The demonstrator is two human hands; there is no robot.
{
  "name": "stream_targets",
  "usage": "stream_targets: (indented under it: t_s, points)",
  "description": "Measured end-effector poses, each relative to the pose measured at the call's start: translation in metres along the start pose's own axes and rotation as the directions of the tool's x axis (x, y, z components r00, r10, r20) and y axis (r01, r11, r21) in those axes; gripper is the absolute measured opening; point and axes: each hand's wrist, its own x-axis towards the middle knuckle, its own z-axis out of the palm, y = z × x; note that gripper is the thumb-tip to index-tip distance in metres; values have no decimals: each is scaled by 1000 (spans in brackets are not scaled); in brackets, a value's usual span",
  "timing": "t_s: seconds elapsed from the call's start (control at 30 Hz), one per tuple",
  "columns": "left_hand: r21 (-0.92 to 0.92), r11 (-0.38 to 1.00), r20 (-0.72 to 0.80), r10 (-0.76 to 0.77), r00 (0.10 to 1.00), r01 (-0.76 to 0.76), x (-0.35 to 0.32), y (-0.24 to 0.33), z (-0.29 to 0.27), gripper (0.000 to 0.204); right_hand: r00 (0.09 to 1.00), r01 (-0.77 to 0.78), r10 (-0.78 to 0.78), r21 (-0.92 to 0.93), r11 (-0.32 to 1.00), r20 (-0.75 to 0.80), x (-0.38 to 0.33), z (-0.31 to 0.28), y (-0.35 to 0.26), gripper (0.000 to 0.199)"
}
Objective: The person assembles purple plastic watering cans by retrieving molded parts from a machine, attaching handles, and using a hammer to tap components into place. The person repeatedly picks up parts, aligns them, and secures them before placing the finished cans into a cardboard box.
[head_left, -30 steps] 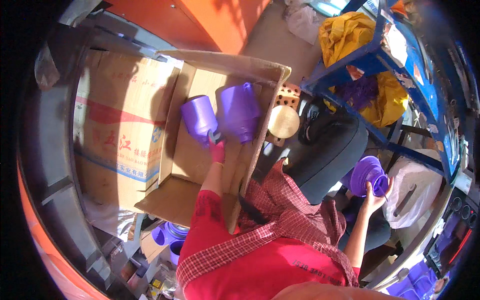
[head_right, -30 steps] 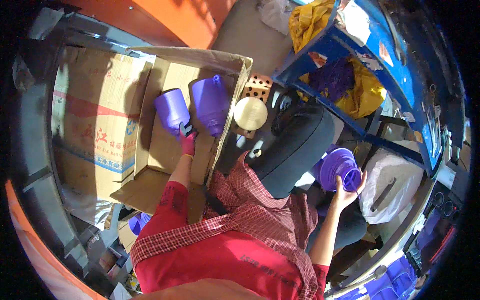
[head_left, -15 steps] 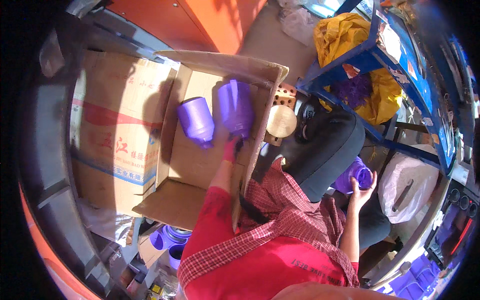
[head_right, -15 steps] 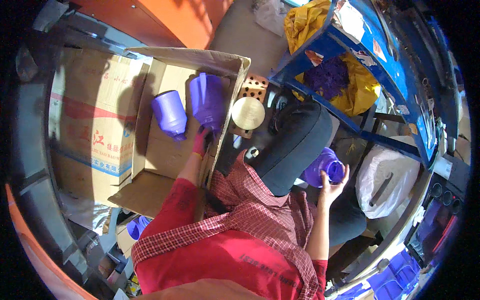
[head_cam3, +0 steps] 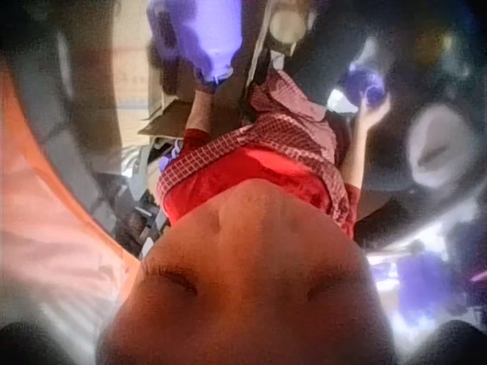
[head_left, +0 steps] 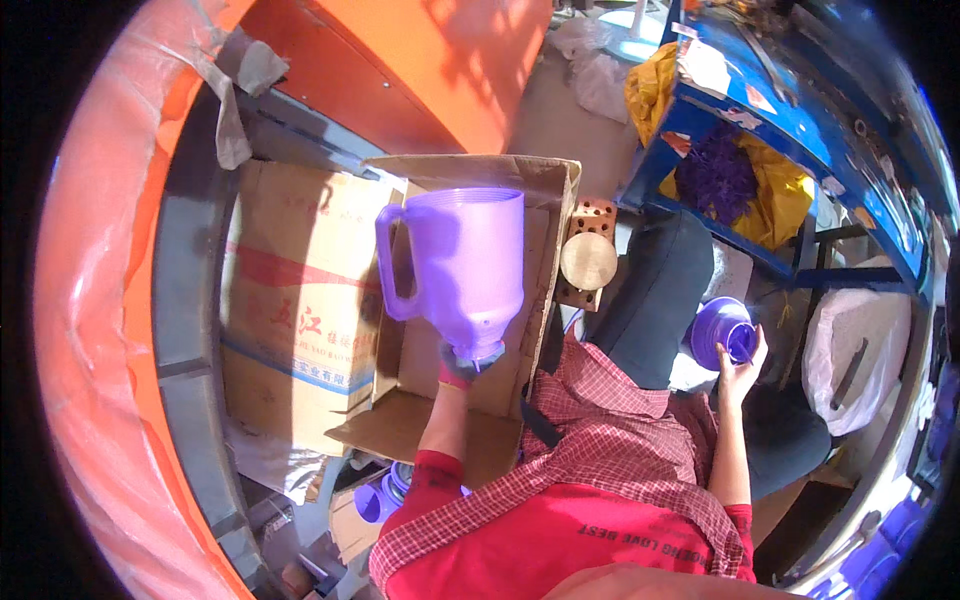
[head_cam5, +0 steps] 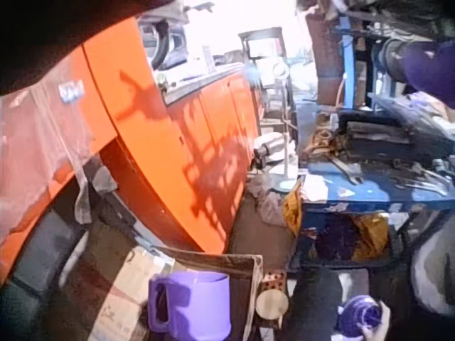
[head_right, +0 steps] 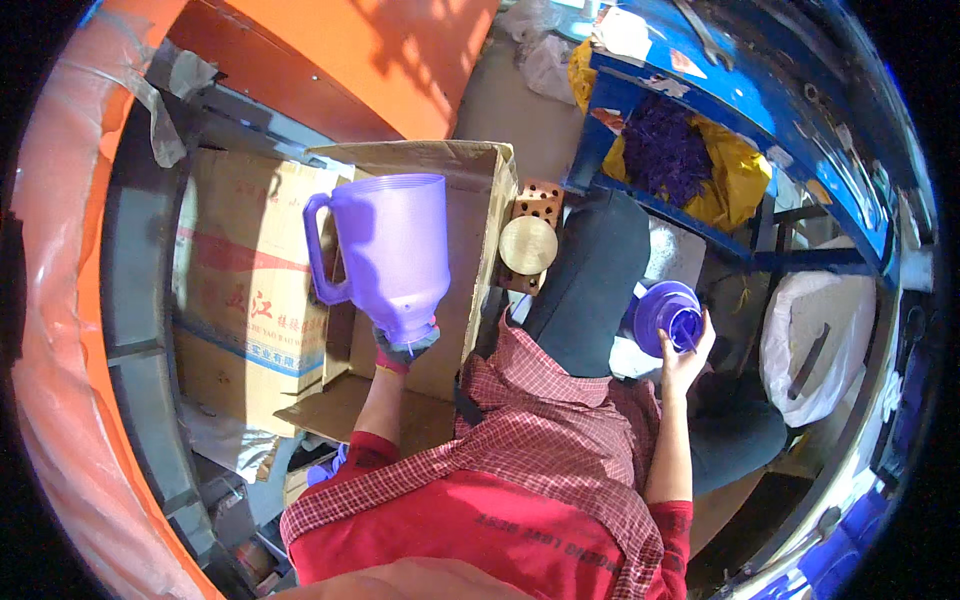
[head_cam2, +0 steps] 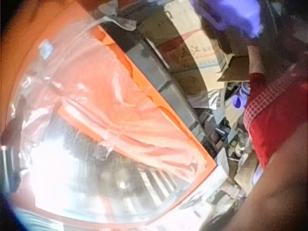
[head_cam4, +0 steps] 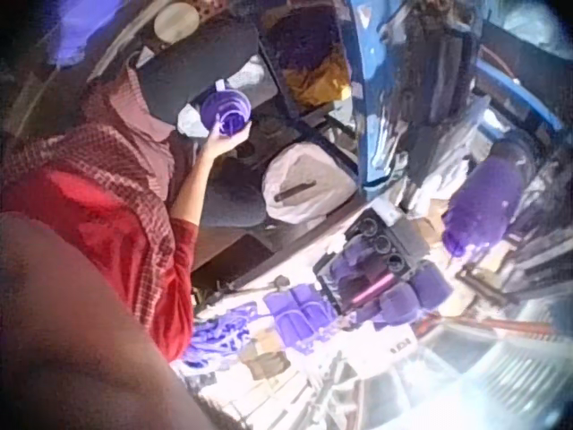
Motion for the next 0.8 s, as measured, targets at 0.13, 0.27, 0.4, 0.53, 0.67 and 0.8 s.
stream_targets:
  t_s: [0.13, 0.27, 0.4, 0.53, 0.67, 0.8]
  points:
    - [0, 997, -147, -74, 986, 75, -8, 7, -38, 69, 1000, -4, 5, -37, 999, 18, 2, -2, 8, 84]
    - [922, -3, -356, 386, 851, 387, 0, 45, -8, 42, 993, 113, -114, -62, 992, -15, 2, 3, 1, 82]
    - [902, 86, 295, 593, 749, -423, 45, 12, 135, 55, 955, 94, -95, 18, 995, 280, 13, -41, -17, 99]
    - [830, -53, 537, -188, 822, -555, 82, -124, 264, 85, 934, 349, -356, -186, 918, -5, 55, -157, 6, 69]
    - [634, -273, 540, -513, 667, -724, 104, -262, 286, 115, 908, -419, 354, -524, 742, -224, 108, -243, 114, 34]
    - [679, -459, 403, -419, 814, -572, 118, -320, 251, 126, 874, -471, 413, -655, 590, -257, 137, -237, 203, 23]
